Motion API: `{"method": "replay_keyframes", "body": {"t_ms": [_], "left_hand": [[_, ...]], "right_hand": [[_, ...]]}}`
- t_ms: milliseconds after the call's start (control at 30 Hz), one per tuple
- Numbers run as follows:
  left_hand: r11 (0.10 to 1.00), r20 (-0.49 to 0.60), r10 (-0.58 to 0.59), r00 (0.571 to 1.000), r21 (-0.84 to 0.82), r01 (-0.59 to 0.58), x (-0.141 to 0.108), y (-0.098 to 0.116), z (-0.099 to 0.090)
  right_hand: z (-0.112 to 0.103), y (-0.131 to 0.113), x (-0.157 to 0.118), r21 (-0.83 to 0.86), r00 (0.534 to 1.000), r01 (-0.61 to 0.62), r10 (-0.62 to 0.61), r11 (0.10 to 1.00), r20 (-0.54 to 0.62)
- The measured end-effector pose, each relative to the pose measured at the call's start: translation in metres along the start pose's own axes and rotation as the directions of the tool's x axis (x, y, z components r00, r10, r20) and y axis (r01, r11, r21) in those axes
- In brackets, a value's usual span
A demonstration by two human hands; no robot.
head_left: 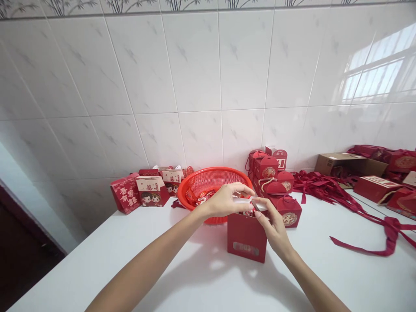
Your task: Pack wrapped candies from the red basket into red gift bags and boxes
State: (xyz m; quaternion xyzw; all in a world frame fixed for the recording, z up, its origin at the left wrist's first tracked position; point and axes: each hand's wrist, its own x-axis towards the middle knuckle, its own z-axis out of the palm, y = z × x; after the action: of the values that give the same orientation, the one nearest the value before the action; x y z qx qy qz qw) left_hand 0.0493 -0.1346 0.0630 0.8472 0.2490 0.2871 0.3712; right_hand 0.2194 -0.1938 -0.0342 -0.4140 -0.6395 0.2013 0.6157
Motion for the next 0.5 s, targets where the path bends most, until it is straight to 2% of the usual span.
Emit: {"method": "replay_keyframes", "body": {"t_ms": [200,500], "left_hand": [[0.995,-0.059,-0.036,0.998,0.091,0.041,-0.01,-0.007,0.005],[0.971,-0.046,0.09,0.995,0.225,-0.077,-0.015,-0.012,0.007]], "right_hand": [[0.0,0.0,-0.001,-0.023,1.0,0.009,-0.01,1.0,-0.022],[0.001,0.001,-0.001,-0.039,1.0,-0.001,0.0,0.999,-0.029]]}}
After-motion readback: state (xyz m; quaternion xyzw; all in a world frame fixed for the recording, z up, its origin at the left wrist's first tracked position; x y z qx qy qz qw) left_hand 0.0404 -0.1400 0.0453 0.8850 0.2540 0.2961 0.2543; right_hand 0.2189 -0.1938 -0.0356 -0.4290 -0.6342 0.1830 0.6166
